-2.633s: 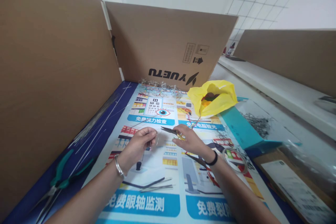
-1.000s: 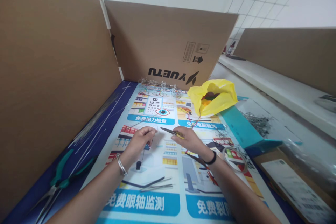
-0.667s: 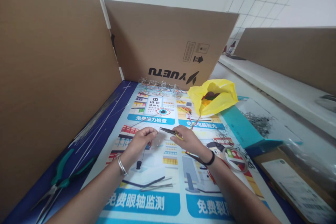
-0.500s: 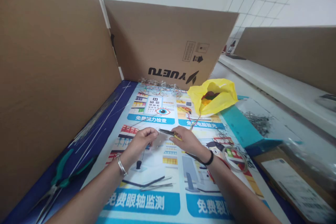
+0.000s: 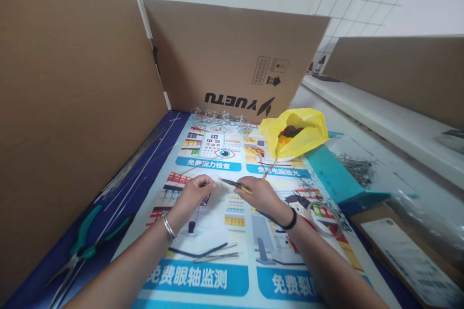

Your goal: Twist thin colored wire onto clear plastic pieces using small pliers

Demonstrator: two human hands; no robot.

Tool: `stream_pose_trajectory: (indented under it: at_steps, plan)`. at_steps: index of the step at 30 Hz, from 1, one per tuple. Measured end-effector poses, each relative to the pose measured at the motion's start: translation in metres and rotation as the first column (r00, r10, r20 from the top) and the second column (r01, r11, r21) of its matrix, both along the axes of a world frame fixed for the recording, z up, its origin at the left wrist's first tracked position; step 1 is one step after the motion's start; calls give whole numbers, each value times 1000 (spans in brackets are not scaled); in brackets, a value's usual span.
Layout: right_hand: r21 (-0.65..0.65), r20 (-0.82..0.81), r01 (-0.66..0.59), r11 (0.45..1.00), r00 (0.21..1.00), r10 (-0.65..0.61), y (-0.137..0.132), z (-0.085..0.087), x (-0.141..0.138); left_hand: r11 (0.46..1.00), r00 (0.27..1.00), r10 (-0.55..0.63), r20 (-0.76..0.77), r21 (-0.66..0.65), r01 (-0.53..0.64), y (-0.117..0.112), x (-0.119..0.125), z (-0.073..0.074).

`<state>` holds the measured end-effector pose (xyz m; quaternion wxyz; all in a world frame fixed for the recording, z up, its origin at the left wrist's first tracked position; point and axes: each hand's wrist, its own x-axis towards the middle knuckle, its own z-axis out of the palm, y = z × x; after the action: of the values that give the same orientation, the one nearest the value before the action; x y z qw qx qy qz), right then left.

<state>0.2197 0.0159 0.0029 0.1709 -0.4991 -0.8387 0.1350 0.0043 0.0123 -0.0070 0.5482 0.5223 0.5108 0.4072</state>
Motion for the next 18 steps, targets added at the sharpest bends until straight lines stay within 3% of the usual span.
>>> stream_pose_trajectory:
  at_steps: [10, 18]
  plan:
    - [16, 8, -10, 1000, 1000, 10, -2, -2, -3, 989, 987, 80, -141, 135, -61, 4, -1, -6]
    - [-49, -12, 45, 998, 999, -45, -6, 2, -9, 993, 972, 87, -218, 93, -68, 4, -1, -8]
